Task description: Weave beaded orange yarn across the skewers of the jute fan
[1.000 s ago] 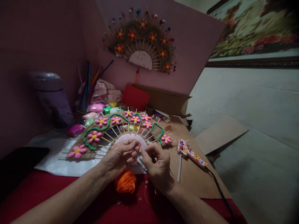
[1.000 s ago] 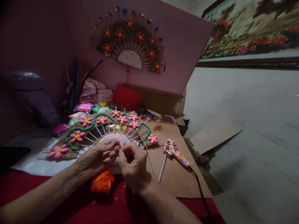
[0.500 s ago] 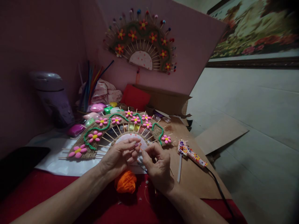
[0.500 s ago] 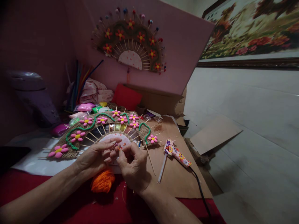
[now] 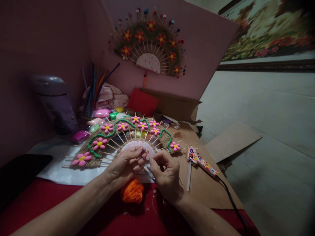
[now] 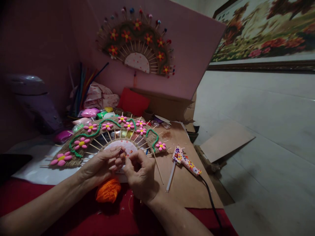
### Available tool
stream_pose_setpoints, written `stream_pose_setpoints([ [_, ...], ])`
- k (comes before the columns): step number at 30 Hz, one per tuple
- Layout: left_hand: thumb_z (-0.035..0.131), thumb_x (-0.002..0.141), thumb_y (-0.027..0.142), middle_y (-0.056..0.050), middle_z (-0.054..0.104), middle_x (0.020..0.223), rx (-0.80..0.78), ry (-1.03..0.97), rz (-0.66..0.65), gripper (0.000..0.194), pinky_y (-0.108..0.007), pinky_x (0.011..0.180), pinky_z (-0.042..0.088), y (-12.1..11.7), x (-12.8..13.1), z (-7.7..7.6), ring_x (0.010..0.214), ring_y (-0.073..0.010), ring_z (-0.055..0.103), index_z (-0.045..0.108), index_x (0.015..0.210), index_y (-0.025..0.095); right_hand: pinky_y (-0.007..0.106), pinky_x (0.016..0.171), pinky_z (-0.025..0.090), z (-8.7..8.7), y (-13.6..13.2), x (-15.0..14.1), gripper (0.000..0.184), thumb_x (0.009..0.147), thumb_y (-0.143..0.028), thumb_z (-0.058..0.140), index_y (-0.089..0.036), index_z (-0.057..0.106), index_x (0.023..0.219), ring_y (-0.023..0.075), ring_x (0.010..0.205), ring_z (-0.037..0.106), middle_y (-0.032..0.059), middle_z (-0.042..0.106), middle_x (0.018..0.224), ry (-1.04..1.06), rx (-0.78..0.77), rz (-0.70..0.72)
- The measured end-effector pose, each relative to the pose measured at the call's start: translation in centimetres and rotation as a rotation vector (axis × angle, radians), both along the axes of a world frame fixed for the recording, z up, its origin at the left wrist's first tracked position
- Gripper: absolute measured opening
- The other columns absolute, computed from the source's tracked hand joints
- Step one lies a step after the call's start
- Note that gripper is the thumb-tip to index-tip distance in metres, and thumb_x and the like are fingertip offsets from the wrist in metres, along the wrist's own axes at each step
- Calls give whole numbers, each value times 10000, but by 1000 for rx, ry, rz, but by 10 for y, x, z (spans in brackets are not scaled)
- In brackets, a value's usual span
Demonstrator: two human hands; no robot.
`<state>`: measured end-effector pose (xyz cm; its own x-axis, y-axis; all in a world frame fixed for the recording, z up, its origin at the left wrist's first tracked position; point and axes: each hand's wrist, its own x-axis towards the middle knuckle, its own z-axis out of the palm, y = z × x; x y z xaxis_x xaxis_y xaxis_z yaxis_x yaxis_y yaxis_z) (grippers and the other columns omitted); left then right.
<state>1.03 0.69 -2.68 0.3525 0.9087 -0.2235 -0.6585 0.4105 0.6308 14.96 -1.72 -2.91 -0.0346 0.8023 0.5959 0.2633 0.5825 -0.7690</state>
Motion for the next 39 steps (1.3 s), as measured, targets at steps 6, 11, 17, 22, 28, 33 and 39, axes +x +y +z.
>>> stream_pose_setpoints([
  [6, 640, 758, 87, -33, 574, 597, -20, -9, -2, 42, -133, 367, 348, -1, 2, 2, 438, -44, 452, 642, 727, 59, 198, 383, 284, 2, -1, 0, 199, 802, -222, 591, -181, 508, 626, 65, 399, 370, -48, 501, 484, 20, 1, 25],
  [11, 631, 751, 60, -34, 568, 604, -48, 19, 28, 49, -142, 398, 388, -4, 2, 7, 459, -52, 472, 646, 704, 63, 197, 389, 282, -1, -1, -1, 200, 807, -208, 598, -184, 498, 635, 64, 409, 377, -48, 507, 501, 45, -26, 46],
  [17, 663, 711, 53, -21, 564, 601, -19, -9, -3, 32, -134, 390, 381, -2, 1, 3, 459, -51, 487, 649, 740, 56, 194, 396, 266, -3, 1, -1, 192, 788, -166, 595, -177, 497, 623, 58, 412, 358, -65, 437, 495, 43, -7, 47],
  [22, 602, 754, 14, -28, 600, 615, -51, 49, 45, 101, -133, 408, 401, -3, 1, 6, 476, -63, 529, 644, 826, 71, 191, 399, 269, -2, 1, -1, 180, 783, -151, 585, -174, 495, 629, 55, 417, 361, -65, 436, 505, 56, 6, 66],
  [28, 587, 759, 8, -36, 636, 649, -41, 65, 68, 150, -159, 492, 479, -5, 1, 7, 521, -84, 584, 631, 880, 86, 186, 398, 279, -1, 0, -1, 183, 779, -149, 572, -178, 477, 625, 55, 415, 364, -71, 417, 502, 49, 3, 68],
  [33, 611, 729, -5, -34, 640, 653, -40, 49, 74, 183, -159, 496, 479, -5, 1, 7, 514, -81, 586, 635, 887, 85, 184, 399, 272, 0, 1, 0, 175, 778, -142, 562, -175, 479, 627, 53, 416, 355, -73, 410, 503, 37, 27, 64],
  [39, 664, 668, -2, -38, 653, 709, -21, 16, 62, 224, -174, 513, 484, -5, 0, 6, 538, -84, 594, 648, 872, 91, 183, 399, 273, 0, 1, 0, 167, 771, -141, 562, -172, 483, 627, 53, 415, 356, -72, 408, 500, 38, 24, 63],
])
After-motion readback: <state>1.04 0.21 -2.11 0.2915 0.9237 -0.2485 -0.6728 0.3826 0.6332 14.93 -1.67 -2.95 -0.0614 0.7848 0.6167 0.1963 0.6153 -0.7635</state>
